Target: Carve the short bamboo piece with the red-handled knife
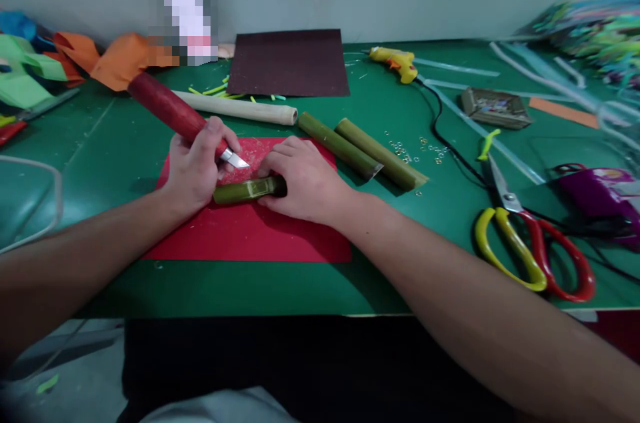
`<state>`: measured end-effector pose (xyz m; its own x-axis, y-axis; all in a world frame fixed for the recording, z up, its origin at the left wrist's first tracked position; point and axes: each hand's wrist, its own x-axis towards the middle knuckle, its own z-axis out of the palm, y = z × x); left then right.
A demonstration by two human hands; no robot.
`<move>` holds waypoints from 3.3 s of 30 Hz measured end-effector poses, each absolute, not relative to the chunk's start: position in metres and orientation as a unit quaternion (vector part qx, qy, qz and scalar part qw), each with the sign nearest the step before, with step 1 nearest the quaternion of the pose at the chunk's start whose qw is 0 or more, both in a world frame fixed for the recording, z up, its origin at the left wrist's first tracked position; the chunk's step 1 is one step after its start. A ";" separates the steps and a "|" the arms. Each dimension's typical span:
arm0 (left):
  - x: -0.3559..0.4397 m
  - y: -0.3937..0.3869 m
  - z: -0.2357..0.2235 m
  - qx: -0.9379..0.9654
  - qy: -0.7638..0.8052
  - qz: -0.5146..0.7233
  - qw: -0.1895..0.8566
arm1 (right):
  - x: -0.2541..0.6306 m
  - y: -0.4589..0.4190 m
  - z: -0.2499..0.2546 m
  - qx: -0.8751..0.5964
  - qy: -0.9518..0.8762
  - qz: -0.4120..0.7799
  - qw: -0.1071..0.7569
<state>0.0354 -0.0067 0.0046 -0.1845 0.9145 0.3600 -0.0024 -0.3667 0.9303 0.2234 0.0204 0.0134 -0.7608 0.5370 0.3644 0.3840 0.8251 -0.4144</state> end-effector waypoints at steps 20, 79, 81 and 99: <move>0.042 -0.012 0.013 0.536 0.470 0.562 0.420 | 0.229 0.025 0.014 -0.240 -0.906 0.263 0.228; 0.056 -0.006 0.026 0.566 0.548 0.521 0.329 | 0.224 0.012 0.022 -0.359 -0.891 0.234 0.153; 0.056 -0.006 0.026 0.560 0.542 0.527 0.338 | 0.224 0.012 0.021 -0.349 -0.894 0.231 0.158; 0.055 -0.008 0.022 0.569 0.546 0.536 0.300 | 0.224 0.015 0.021 -0.345 -0.888 0.266 0.144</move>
<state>0.0555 -0.0083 0.0223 -0.1711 0.9439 0.2824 0.3001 -0.2230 0.9275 0.2241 0.0154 0.0208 -0.7205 0.6897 0.0725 0.5360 0.6202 -0.5728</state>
